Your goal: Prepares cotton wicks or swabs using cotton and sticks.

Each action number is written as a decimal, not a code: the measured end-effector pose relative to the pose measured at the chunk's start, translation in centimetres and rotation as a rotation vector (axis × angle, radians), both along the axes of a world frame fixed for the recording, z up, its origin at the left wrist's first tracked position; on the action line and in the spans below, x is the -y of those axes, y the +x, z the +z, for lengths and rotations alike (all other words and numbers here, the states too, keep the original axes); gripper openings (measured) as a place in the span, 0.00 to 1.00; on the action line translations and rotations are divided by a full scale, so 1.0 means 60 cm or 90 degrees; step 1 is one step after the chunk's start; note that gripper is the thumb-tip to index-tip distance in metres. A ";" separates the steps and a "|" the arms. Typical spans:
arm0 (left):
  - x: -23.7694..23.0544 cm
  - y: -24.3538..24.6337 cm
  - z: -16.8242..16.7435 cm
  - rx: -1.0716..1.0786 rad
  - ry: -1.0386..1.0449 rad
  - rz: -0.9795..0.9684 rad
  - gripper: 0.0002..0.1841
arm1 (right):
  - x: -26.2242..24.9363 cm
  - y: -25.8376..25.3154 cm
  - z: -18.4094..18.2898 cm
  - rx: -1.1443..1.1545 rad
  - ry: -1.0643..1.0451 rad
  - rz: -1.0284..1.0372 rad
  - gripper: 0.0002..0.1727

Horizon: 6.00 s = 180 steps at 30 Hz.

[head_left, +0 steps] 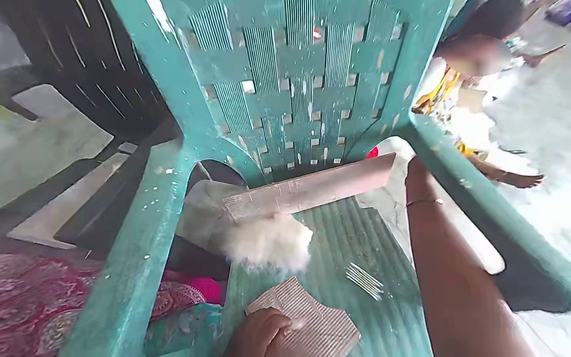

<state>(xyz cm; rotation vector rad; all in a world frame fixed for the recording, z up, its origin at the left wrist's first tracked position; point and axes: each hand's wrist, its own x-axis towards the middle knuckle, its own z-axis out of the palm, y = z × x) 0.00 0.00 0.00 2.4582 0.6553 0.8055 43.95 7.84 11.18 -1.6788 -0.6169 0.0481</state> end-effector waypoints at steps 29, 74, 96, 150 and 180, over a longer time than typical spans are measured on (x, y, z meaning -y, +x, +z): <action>-0.015 -0.005 0.067 -0.156 -0.190 -0.138 0.20 | 0.112 -0.520 0.475 0.474 -0.252 0.419 0.23; 0.051 -0.093 0.147 0.115 -0.773 0.029 0.07 | 0.320 -0.517 0.039 -0.080 -0.342 0.532 0.22; 0.021 -0.031 0.118 -0.097 -0.632 0.095 0.12 | 0.296 -0.500 -0.078 -0.196 -0.284 0.467 0.24; 0.061 -0.078 0.150 -0.481 -0.364 -0.022 0.19 | 0.362 -0.489 -0.074 0.456 -0.735 0.712 0.42; 0.074 -0.086 0.122 -0.391 -0.401 -0.080 0.17 | 0.425 -0.490 -0.066 0.509 -0.683 0.732 0.41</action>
